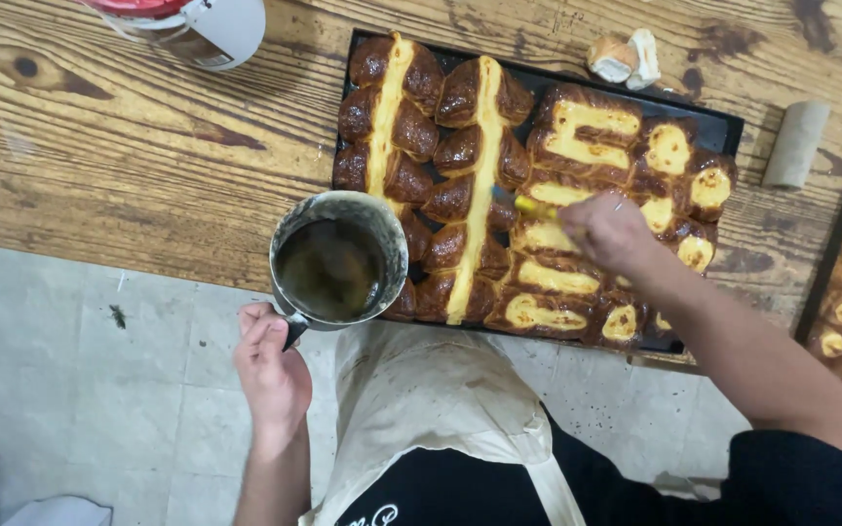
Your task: Applying glaze to baked pastries on a tray using a pastry brush
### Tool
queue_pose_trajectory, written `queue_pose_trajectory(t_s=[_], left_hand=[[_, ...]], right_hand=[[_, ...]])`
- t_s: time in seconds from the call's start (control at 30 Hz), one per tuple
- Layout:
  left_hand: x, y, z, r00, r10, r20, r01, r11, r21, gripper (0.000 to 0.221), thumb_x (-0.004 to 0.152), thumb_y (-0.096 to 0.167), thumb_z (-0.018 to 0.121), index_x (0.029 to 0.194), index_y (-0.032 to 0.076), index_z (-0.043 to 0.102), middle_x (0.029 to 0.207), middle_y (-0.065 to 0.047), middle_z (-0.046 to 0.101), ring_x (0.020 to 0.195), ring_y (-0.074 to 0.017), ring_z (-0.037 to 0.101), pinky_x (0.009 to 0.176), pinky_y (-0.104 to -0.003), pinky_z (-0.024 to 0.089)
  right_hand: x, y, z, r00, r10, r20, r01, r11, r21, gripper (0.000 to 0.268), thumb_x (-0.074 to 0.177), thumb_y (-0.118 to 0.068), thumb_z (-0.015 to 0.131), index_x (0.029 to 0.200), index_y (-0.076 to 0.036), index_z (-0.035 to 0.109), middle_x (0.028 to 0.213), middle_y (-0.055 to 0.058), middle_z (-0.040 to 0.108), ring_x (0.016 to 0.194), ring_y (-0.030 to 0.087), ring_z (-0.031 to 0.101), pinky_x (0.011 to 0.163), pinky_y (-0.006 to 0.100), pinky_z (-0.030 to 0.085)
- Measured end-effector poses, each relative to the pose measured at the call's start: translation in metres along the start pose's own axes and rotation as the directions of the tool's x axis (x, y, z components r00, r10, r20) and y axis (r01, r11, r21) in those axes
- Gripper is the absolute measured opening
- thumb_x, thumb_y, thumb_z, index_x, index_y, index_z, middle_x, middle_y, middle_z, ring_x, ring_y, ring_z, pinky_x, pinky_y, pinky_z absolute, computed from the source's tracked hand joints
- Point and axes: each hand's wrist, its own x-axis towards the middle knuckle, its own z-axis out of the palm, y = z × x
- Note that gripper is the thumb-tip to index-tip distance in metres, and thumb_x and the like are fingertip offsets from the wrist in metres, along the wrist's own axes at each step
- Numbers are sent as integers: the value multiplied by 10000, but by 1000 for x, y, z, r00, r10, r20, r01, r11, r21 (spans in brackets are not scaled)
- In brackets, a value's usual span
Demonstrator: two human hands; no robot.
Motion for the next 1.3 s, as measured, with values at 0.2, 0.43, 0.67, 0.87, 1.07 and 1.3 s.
queue_pose_trajectory(t_s=[0.2, 0.43, 0.67, 0.87, 1.07, 1.3], left_hand=[[-10, -3, -5, 996, 82, 41, -82, 997, -2, 312, 941, 176, 575, 676, 62, 457, 982, -59, 312, 923, -123, 351, 828, -240, 337], [-25, -9, -19, 995, 89, 39, -89, 996, -7, 314, 943, 181, 578, 682, 68, 444, 983, -50, 305, 928, -120, 346, 840, -243, 342], [-41, -10, -42, 993, 97, 75, -95, 995, -19, 313, 944, 192, 587, 690, 70, 451, 993, -51, 310, 931, -117, 353, 853, -236, 333], [-60, -6, -59, 991, 95, 95, -94, 995, -18, 312, 948, 192, 584, 692, 68, 456, 996, -46, 309, 943, -118, 352, 850, -240, 336], [-68, -26, -81, 988, 105, 116, -105, 994, -10, 290, 932, 171, 599, 689, 60, 487, 982, -46, 313, 941, -123, 345, 814, -240, 326], [-75, -28, -78, 979, 113, 167, -116, 993, 10, 260, 913, 143, 624, 682, 59, 538, 968, -34, 334, 944, -120, 369, 812, -244, 362]], right_hand=[[51, 65, 124, 69, -621, -781, 628, 635, -450, 138, 980, -169, 713, 988, -33, 733, 890, 132, 721, 636, 296, 651, 624, 393, 556], [-13, 26, 171, 51, -656, -753, 819, 459, -345, 90, 958, -126, 702, 949, -38, 718, 891, 153, 706, 631, 295, 660, 622, 379, 576], [-1, 40, 128, 193, -524, -830, 564, 751, -343, 147, 1029, -186, 698, 1032, -48, 746, 862, 99, 700, 689, 282, 659, 669, 377, 550], [-74, -24, 186, 130, -600, -790, 707, 614, -350, 115, 985, -173, 687, 987, -63, 722, 877, 112, 706, 677, 295, 680, 639, 383, 574], [-108, -30, 219, 358, -165, -919, 693, 707, 143, 361, 1024, -351, 586, 1009, -35, 759, 865, 143, 706, 732, 349, 624, 710, 446, 532], [-130, -177, 117, 180, 304, -935, 769, 549, 327, 377, 1092, -354, 505, 960, -77, 722, 903, 101, 707, 864, 264, 668, 870, 348, 498]])
